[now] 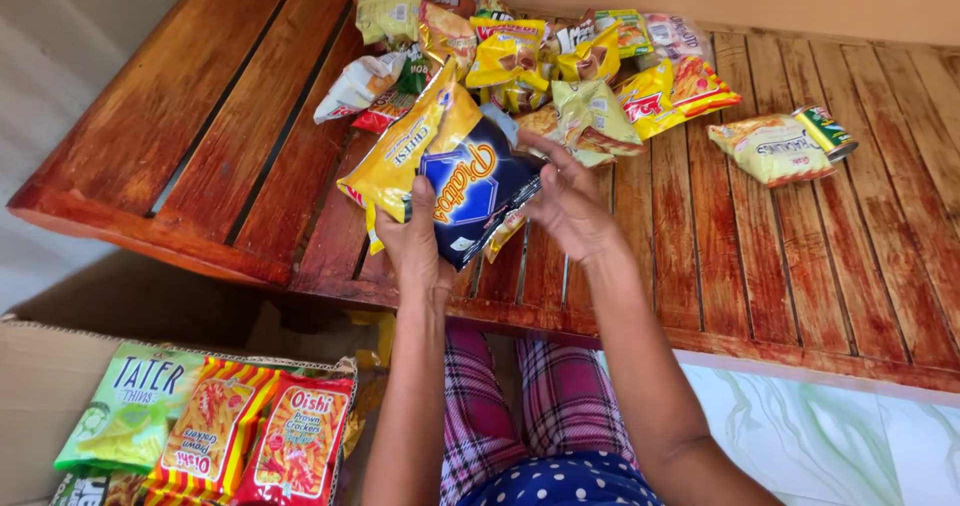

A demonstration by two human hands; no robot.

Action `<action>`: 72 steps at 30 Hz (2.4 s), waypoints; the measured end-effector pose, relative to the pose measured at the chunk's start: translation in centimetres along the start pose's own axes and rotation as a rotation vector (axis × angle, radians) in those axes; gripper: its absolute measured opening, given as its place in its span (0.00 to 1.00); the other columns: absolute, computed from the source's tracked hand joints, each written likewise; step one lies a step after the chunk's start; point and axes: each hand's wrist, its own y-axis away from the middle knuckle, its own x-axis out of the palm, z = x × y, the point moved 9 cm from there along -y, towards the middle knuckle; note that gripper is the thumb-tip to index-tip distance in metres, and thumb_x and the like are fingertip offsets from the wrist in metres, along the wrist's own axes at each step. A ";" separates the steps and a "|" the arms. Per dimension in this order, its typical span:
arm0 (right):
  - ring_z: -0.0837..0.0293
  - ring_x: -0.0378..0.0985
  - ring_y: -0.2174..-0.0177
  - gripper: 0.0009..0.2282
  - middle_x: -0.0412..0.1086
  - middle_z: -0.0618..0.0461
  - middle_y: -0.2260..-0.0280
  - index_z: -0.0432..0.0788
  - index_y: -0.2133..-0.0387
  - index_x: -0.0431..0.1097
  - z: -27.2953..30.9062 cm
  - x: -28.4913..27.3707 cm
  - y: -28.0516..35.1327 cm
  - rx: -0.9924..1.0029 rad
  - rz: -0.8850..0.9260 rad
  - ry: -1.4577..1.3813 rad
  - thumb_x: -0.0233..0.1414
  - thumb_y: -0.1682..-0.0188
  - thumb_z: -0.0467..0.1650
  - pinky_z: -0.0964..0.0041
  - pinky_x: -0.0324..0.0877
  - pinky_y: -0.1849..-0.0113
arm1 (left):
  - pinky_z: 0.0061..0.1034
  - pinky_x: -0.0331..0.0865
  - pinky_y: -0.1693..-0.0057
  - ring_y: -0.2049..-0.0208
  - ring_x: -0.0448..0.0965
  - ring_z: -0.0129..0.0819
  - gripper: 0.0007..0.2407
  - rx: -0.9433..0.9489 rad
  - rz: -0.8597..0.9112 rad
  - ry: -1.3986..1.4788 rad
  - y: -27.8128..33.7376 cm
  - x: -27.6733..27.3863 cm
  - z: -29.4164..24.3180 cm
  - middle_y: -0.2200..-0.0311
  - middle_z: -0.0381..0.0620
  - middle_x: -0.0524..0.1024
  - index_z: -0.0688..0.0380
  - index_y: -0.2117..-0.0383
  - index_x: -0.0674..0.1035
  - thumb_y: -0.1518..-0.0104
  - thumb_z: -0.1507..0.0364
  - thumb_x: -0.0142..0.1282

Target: The recorder cleans snack packages with a cloth before packing them into a cardboard box.

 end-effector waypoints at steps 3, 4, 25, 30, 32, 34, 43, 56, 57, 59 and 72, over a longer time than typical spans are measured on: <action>0.58 0.81 0.57 0.25 0.74 0.50 0.53 0.39 0.42 0.64 -2.0 -1.2 -0.1 -0.041 -0.179 -0.077 0.64 0.51 0.31 0.55 0.81 0.60 | 0.34 0.74 0.45 0.52 0.79 0.36 0.25 0.018 0.045 -0.007 -0.1 -0.3 1.3 0.50 0.47 0.78 0.61 0.45 0.73 0.48 0.67 0.70; 0.58 0.81 0.57 0.25 0.74 0.50 0.53 0.39 0.42 0.64 -2.0 -2.1 -0.3 -0.040 -0.182 -0.079 0.64 0.51 0.31 0.55 0.81 0.60 | 0.34 0.74 0.45 0.52 0.79 0.36 0.25 0.016 0.045 -0.009 -0.5 -0.8 1.2 0.50 0.47 0.78 0.61 0.45 0.73 0.48 0.67 0.70; 0.60 0.80 0.57 0.18 0.78 0.48 0.55 0.35 0.51 0.75 3.5 -1.3 -0.3 -0.273 -0.230 0.183 0.54 0.42 0.39 0.60 0.75 0.52 | 0.14 0.69 0.59 0.67 0.75 0.14 0.13 0.233 0.481 -0.551 -0.9 8.1 -4.7 0.68 0.34 0.81 0.64 0.52 0.77 0.32 0.65 0.54; 0.60 0.82 0.59 0.18 0.80 0.46 0.58 0.37 0.55 0.77 3.5 -1.7 -0.2 -0.265 -0.298 0.215 0.53 0.44 0.41 0.64 0.77 0.53 | 0.16 0.56 0.68 0.74 0.64 0.14 0.12 0.252 0.383 -0.667 -1.1 7.0 -4.4 0.76 0.31 0.73 0.66 0.61 0.83 0.32 0.66 0.55; 0.60 0.82 0.60 0.18 0.80 0.46 0.59 0.37 0.54 0.77 3.2 -2.4 -0.1 -0.268 -0.305 0.223 0.54 0.43 0.41 0.63 0.77 0.54 | 0.15 0.59 0.66 0.72 0.65 0.14 0.12 0.283 0.381 -0.616 -1.2 6.7 -4.3 0.75 0.30 0.74 0.66 0.62 0.83 0.32 0.66 0.55; 0.60 0.81 0.61 0.18 0.79 0.45 0.59 0.36 0.54 0.77 3.1 -2.6 -0.1 -0.267 -0.310 0.231 0.54 0.43 0.40 0.63 0.77 0.56 | 0.15 0.62 0.65 0.71 0.66 0.14 0.13 0.314 0.373 -0.565 -1.1 6.2 -4.1 0.73 0.30 0.75 0.67 0.63 0.84 0.32 0.67 0.55; 0.59 0.81 0.61 0.20 0.79 0.47 0.60 0.35 0.55 0.77 3.2 -2.6 -0.8 -0.215 -0.354 0.209 0.55 0.46 0.42 0.61 0.76 0.56 | 0.14 0.64 0.63 0.70 0.65 0.13 0.11 0.443 0.192 -0.529 -1.7 3.7 -3.5 0.73 0.30 0.75 0.68 0.62 0.83 0.31 0.69 0.55; 0.71 0.66 0.70 0.09 0.71 0.61 0.70 0.40 0.65 0.74 2.2 -6.6 0.6 -0.470 -0.448 0.401 0.53 0.38 0.33 0.74 0.64 0.66 | 0.18 0.69 0.59 0.67 0.72 0.17 0.13 0.218 0.208 -0.173 -2.5 3.9 -3.3 0.67 0.40 0.81 0.69 0.63 0.82 0.31 0.68 0.55; 0.72 0.64 0.71 0.10 0.69 0.62 0.71 0.40 0.68 0.73 2.5 -6.7 1.0 -0.525 -0.509 0.431 0.52 0.38 0.32 0.75 0.62 0.67 | 0.19 0.70 0.57 0.65 0.73 0.18 0.14 0.194 0.253 -0.198 -2.0 4.3 -3.3 0.64 0.41 0.81 0.70 0.60 0.82 0.30 0.67 0.54; 0.73 0.63 0.71 0.10 0.69 0.62 0.71 0.41 0.68 0.72 2.3 -7.2 1.0 -0.533 -0.539 0.430 0.50 0.37 0.31 0.75 0.62 0.67 | 0.21 0.71 0.54 0.61 0.75 0.20 0.14 0.317 0.291 -0.387 0.1 5.7 -4.9 0.60 0.43 0.80 0.70 0.55 0.78 0.32 0.66 0.52; 0.73 0.59 0.70 0.14 0.62 0.65 0.73 0.44 0.70 0.66 1.2 -7.0 1.6 -0.399 -0.484 0.493 0.51 0.38 0.38 0.75 0.60 0.67 | 0.30 0.66 0.67 0.77 0.67 0.32 0.11 0.585 0.204 -0.910 3.6 5.5 -4.3 0.78 0.48 0.72 0.63 0.62 0.75 0.27 0.68 0.44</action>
